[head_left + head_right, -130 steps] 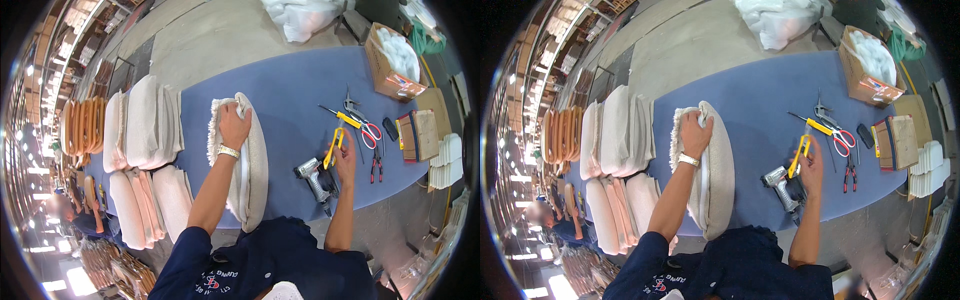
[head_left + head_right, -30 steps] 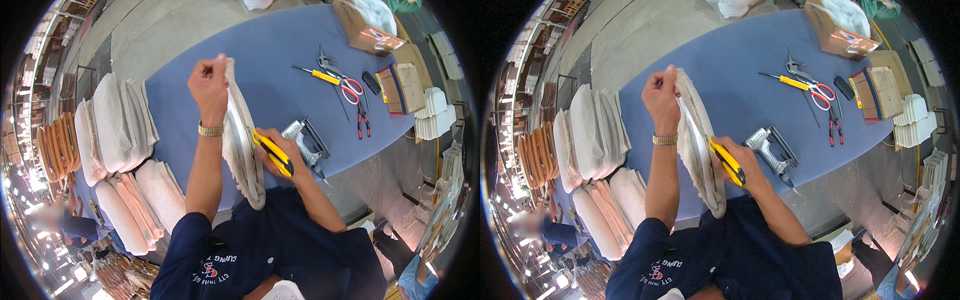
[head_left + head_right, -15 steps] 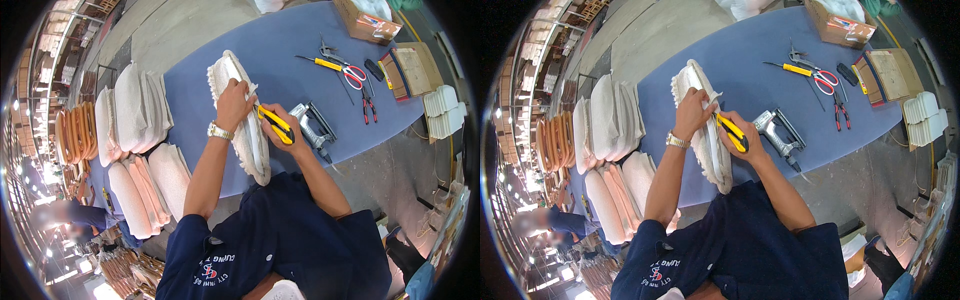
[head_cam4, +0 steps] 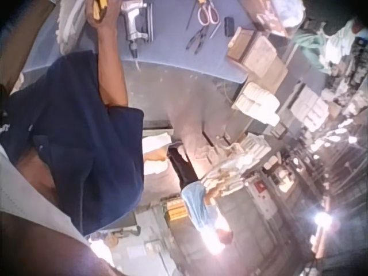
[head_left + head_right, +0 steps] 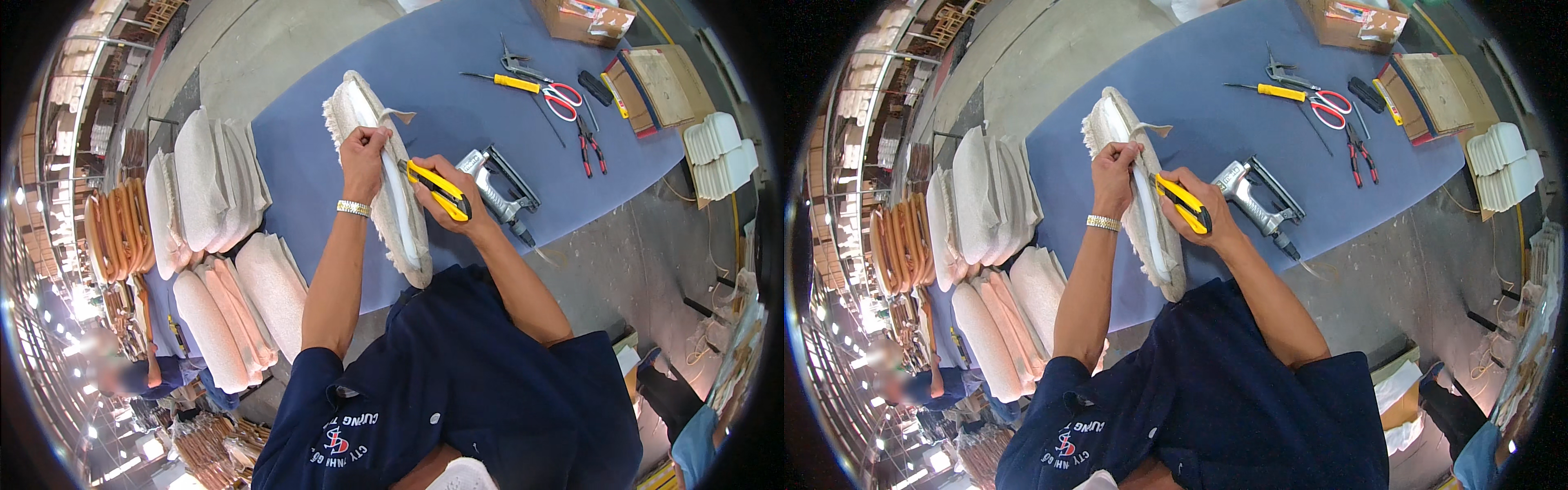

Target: The person assembles cushion covers by folding fabric over foam inserts and securing edges with a staple gun. They trim excess fabric with a utility knife and stack finished units on a nearby table. The process is repeated for multiple cushion pieces.

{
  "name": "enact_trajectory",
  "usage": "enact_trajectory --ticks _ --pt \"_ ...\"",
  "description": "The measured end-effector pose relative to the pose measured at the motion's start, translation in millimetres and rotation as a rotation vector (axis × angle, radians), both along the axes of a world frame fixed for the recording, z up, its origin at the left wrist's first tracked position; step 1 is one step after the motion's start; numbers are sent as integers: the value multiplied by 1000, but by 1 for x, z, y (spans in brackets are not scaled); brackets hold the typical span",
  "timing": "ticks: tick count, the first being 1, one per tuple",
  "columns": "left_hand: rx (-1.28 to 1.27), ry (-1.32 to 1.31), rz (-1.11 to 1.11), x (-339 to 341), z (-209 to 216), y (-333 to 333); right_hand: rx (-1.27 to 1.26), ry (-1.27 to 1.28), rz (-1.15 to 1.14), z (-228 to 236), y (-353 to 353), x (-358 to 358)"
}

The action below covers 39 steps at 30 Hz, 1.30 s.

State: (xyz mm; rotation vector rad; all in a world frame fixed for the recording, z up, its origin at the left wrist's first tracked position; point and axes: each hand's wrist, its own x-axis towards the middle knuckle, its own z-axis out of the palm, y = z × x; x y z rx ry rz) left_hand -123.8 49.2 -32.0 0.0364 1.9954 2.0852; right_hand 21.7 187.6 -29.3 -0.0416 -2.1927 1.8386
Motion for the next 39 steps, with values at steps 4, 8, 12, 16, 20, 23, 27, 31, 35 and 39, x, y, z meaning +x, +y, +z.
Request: enact_trajectory --ticks 4,8,12,16,20,23,27,31,35,39 --pt "143 -97 89 -6 -1 -1 8 -19 7 6 -7 23" --pt "264 -107 202 -6 -6 -1 34 -60 30 12 -19 53" --pt "364 -114 325 -6 -10 5 -7 -3 -1 10 -33 71" --pt "97 0 124 5 13 3 -12 -17 -8 12 -38 76" --pt "-561 320 -89 34 43 -25 -30 -13 -5 7 -51 78" --pt "-878 578 -191 61 43 -54 -14 17 -23 9 -63 76" --pt "-964 837 -240 77 35 -69 27 37 -51 9 -80 73" --pt "-942 848 -273 77 32 -86 88 24 -77 10 -99 73" --pt "-741 771 -292 70 32 -92 103 34 -111 18 -114 72" --pt "-321 451 -312 65 20 -88 91 61 -197 19 -128 68"
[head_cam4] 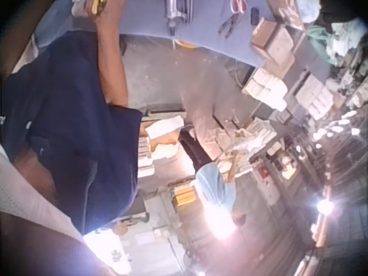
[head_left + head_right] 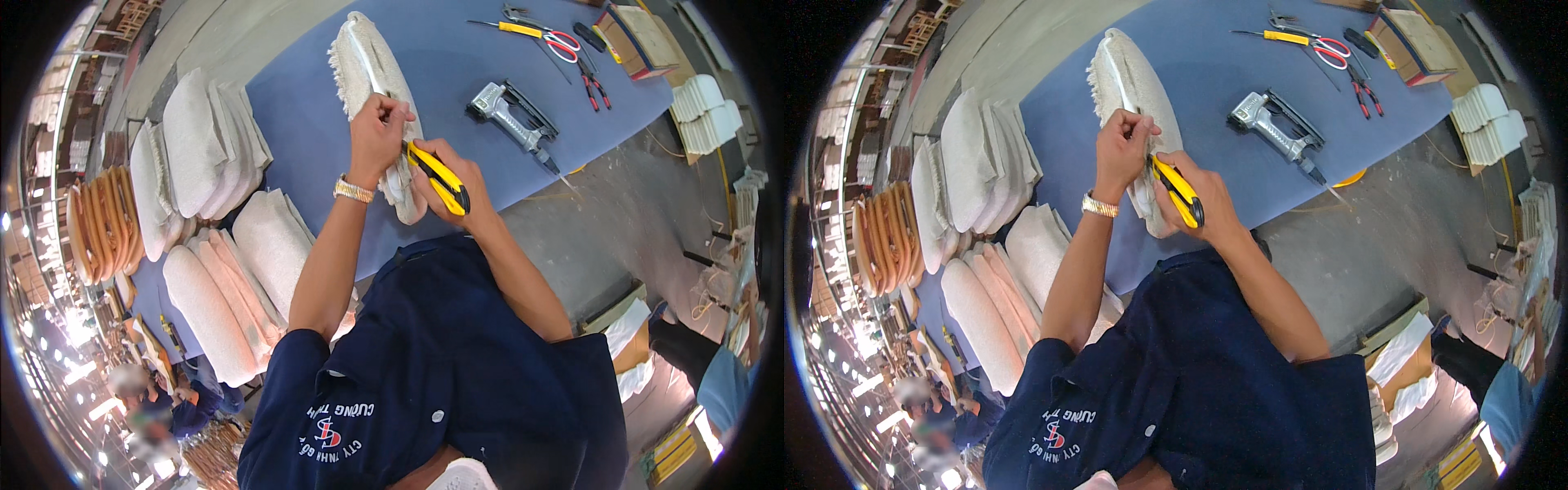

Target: The person assembles cushion covers by folding fabric over foam inserts and securing edges with a staple gun. They trim excess fabric with a utility knife and stack finished units on a nearby table. The process is repeated for multiple cushion pieces.

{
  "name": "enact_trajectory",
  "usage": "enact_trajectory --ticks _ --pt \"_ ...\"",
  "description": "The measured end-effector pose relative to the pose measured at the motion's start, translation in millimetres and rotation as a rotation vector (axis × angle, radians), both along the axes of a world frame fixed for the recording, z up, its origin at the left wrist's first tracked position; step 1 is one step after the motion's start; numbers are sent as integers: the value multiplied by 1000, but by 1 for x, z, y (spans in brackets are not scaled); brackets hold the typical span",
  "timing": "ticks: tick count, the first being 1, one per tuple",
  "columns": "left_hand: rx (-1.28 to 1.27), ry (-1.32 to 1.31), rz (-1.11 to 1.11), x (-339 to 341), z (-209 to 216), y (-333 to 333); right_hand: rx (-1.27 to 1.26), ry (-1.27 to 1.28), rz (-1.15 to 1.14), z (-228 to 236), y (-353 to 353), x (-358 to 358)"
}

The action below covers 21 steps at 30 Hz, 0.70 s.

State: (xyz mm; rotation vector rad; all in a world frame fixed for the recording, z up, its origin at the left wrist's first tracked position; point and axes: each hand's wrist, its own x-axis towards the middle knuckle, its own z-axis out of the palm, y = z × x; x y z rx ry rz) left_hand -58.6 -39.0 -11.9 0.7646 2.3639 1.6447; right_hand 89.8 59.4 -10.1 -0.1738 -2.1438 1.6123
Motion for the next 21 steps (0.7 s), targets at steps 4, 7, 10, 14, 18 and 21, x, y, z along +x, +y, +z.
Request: enact_trajectory --ticks 4,7,10,14,18,21 --pt "290 -364 -16 -14 -17 1 52 -28 -56 3 -8 4" --pt "393 -532 -19 -11 -19 7 88 -42 -101 6 -13 13" --pt "451 -612 0 -9 -20 13 95 -58 -136 5 -17 26" --pt "567 -656 38 -6 -23 19 63 -87 -181 6 -33 45" --pt "600 -594 109 -7 -32 25 45 -103 -206 5 -46 53" --pt "579 -567 151 -7 -32 27 84 -106 -230 7 -54 57"
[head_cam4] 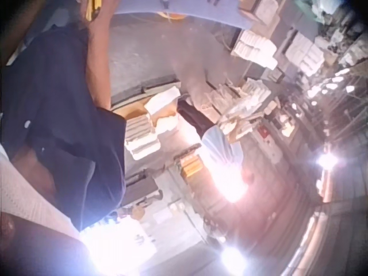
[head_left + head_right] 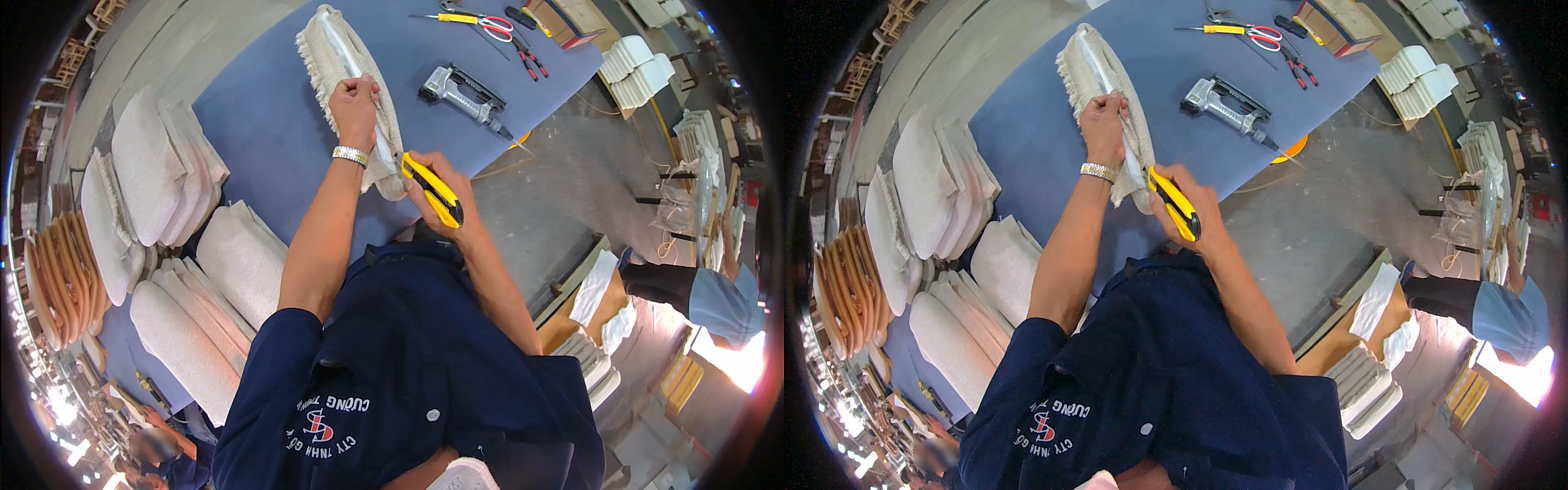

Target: The person assembles cushion covers by folding fabric over foam inserts and securing edges with a staple gun. They trim excess fabric with a utility knife and stack finished units on a nearby table. The process is repeated for multiple cushion pieces.

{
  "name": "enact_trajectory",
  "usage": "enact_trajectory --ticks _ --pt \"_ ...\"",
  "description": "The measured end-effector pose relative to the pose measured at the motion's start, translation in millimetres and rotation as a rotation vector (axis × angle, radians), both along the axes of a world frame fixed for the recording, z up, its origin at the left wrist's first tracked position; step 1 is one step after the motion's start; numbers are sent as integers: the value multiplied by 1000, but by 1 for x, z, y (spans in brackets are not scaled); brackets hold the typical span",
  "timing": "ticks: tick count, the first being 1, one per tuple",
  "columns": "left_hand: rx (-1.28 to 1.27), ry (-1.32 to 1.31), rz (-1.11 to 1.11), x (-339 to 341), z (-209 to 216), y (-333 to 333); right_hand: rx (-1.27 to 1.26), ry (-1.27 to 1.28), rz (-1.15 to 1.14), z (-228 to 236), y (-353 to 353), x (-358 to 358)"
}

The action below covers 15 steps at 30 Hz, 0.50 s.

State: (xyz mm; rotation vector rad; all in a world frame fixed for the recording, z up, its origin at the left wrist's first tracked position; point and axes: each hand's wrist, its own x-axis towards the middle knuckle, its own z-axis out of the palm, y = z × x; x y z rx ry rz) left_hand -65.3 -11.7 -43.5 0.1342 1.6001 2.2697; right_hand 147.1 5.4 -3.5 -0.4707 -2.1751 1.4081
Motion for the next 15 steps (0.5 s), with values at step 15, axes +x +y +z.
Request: enact_trajectory --ticks 15 --pt "-68 13 173 -36 -28 -63 89 133 38 33 1 -2"
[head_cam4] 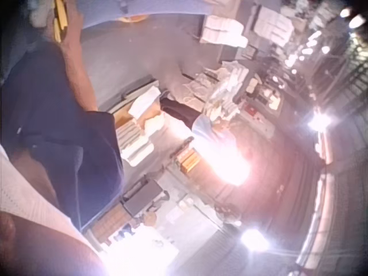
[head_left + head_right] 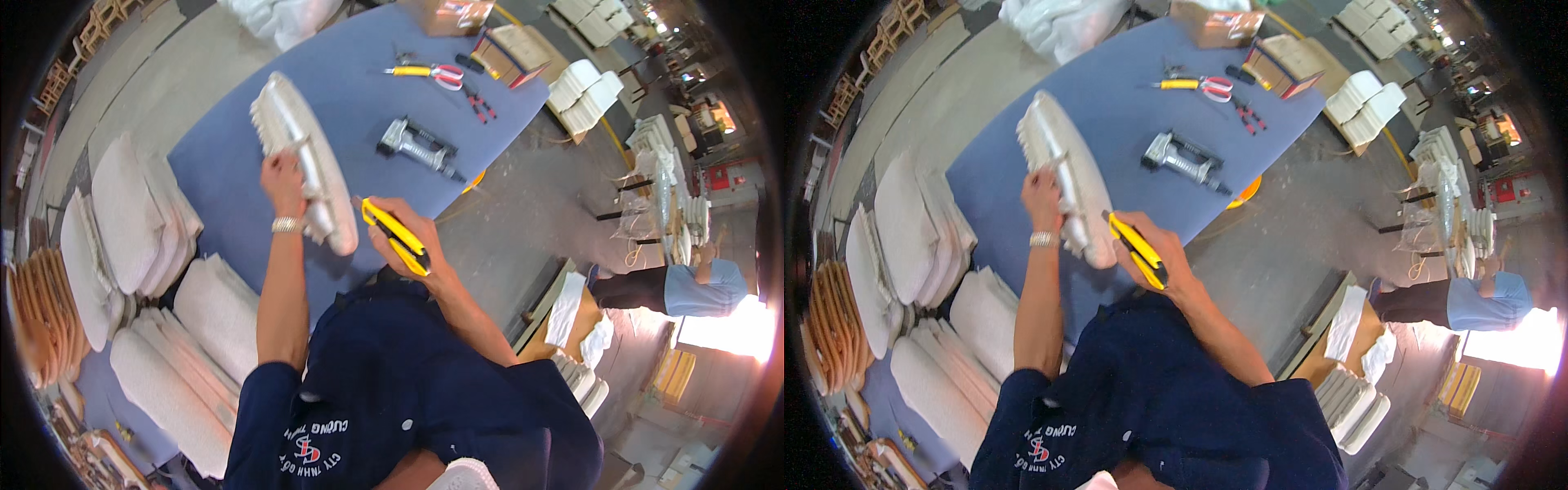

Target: The person assembles cushion covers by folding fabric over foam inserts and securing edges with a staple gun. They trim excess fabric with a utility knife and stack finished units on a nearby table. The process is repeated for multiple cushion pieces.

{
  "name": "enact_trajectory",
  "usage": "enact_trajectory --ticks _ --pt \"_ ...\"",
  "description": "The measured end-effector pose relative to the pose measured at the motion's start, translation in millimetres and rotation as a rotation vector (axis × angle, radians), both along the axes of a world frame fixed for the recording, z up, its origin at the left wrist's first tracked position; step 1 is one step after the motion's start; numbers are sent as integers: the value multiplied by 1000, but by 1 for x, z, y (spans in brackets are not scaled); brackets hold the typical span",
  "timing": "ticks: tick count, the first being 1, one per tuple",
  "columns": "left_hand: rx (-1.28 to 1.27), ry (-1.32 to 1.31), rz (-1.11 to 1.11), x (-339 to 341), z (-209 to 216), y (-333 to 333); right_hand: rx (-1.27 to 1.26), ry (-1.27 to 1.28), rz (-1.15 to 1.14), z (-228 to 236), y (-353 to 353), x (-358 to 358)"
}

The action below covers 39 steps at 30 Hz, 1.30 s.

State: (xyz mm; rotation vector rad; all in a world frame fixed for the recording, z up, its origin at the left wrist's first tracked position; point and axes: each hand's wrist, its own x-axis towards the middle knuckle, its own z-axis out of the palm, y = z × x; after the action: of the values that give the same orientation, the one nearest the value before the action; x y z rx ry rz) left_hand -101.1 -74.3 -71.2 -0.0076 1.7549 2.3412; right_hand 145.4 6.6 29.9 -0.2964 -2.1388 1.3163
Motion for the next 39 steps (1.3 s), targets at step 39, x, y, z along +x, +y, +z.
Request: enact_trajectory --ticks 39 --pt "-320 920 -1248 238 -11 33 -1046 -291 -538 -111 30 220"
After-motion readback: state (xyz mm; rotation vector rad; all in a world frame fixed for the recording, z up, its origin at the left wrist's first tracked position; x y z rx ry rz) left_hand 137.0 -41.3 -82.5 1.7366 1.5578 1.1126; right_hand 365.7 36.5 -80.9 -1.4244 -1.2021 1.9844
